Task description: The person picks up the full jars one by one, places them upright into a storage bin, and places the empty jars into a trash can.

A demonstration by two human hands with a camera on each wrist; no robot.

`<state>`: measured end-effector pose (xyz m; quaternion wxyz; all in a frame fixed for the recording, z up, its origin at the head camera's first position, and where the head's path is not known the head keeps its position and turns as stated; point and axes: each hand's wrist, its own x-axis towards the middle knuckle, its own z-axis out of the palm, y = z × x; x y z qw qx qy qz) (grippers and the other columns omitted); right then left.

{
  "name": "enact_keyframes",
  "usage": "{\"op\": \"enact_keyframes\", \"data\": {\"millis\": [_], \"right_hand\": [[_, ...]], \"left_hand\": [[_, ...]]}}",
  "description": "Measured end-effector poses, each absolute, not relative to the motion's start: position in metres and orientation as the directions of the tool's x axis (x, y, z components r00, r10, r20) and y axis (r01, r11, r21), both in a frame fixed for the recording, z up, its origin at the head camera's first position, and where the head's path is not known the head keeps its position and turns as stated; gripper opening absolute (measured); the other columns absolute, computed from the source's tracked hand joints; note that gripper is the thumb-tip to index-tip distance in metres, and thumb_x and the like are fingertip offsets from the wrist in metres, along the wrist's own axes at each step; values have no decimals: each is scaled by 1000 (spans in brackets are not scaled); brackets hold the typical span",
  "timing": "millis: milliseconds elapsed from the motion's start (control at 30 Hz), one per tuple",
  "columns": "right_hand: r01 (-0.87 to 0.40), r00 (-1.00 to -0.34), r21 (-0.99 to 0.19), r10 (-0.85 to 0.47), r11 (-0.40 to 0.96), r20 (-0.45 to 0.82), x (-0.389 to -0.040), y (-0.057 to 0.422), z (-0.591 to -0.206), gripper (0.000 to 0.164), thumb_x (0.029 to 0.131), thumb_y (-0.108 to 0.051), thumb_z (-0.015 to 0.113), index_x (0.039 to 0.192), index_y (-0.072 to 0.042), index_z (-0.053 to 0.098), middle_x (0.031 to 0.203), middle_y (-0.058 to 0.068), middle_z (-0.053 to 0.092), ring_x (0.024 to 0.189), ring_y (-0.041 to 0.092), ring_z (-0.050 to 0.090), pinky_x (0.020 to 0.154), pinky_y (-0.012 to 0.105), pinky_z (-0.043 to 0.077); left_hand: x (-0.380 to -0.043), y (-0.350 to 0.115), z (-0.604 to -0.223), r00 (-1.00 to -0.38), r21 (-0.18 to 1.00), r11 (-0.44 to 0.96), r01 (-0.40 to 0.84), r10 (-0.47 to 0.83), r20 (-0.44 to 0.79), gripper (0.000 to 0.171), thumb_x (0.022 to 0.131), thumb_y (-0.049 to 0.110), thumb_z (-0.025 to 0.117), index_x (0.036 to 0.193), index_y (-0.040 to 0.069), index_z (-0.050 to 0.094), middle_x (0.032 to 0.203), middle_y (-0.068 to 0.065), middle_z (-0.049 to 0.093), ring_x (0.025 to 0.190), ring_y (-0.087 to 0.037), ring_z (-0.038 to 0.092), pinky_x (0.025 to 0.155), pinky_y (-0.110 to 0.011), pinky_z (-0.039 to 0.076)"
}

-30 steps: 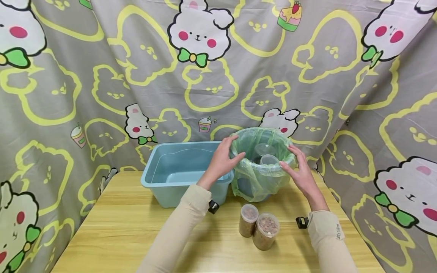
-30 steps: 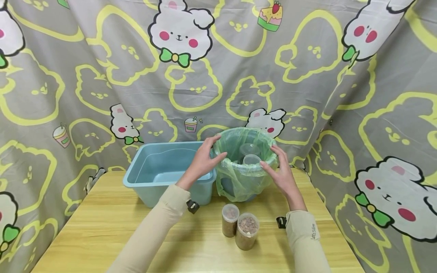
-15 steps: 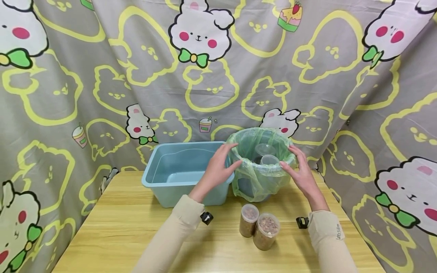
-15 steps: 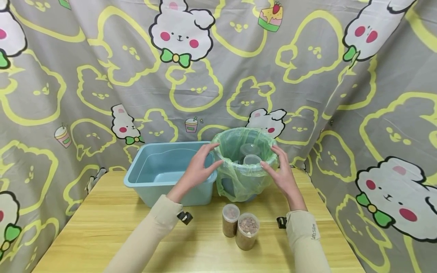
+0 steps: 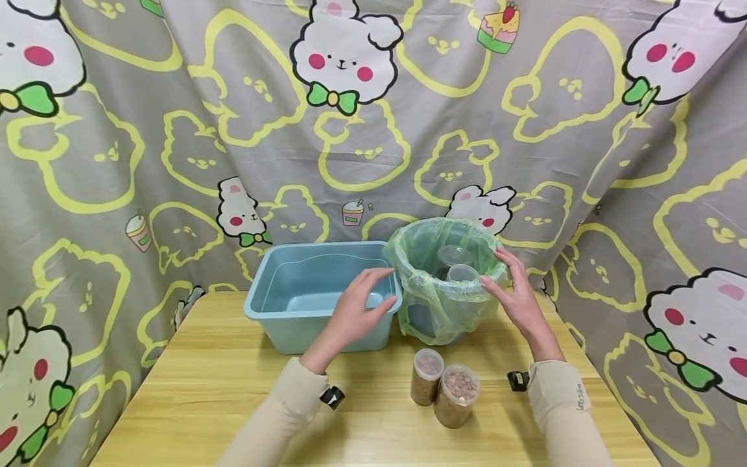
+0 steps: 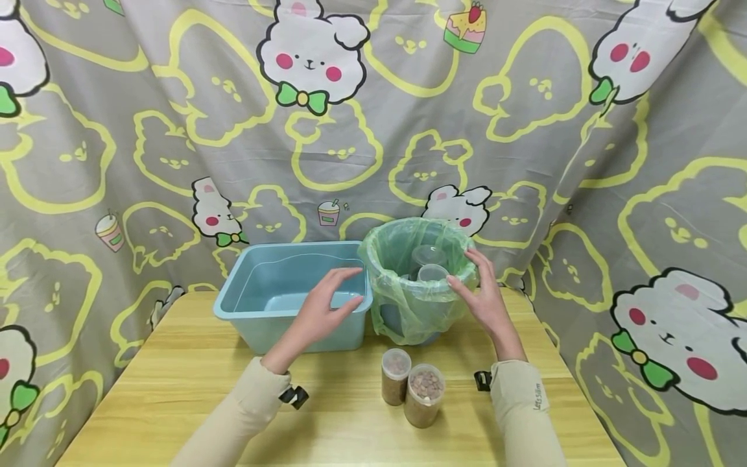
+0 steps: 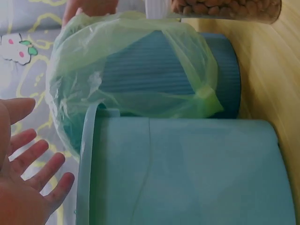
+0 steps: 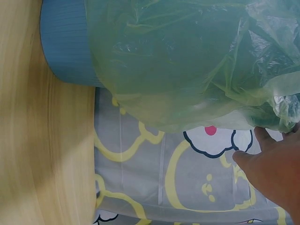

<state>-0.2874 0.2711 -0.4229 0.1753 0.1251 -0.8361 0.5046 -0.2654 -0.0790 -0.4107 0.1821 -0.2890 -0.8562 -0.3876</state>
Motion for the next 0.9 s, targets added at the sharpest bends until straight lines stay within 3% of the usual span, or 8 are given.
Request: {"op": "enact_keyframes", "data": {"millis": [233,667,900], "right_hand": [[-386,-908,-802,-34,457,418,-288,271,-424,73,100,-25,68,161,-8,32,172,11,19,158,41,14,122,75,10],[-383,-909,-805,-32,453,415,-288,271,-423,73,100,-25,68,161,-8,32,171,11,19,158,41,15,123,73,11],[-390,-906,-800,-38,456,421,-289,271,-424,72,101,-26,67,161,-7,31,172,12,18,158,41,14,122,75,10]], "left_hand": [[-267,-109,-412,-798,572,570,590,307,519,51,100,31,70,148,19,56,146,-4,58,136,-26,56,111,-51,49],[-280,-198,-396,-847,611,626,485,162,506,57,102,29,67,155,19,49,146,-13,55,133,-37,53,105,-60,48],[-287,-257,-407,-900,674,643,364,57,431,60,105,32,63,158,13,44,154,-21,46,139,-43,46,115,-63,40]]}}
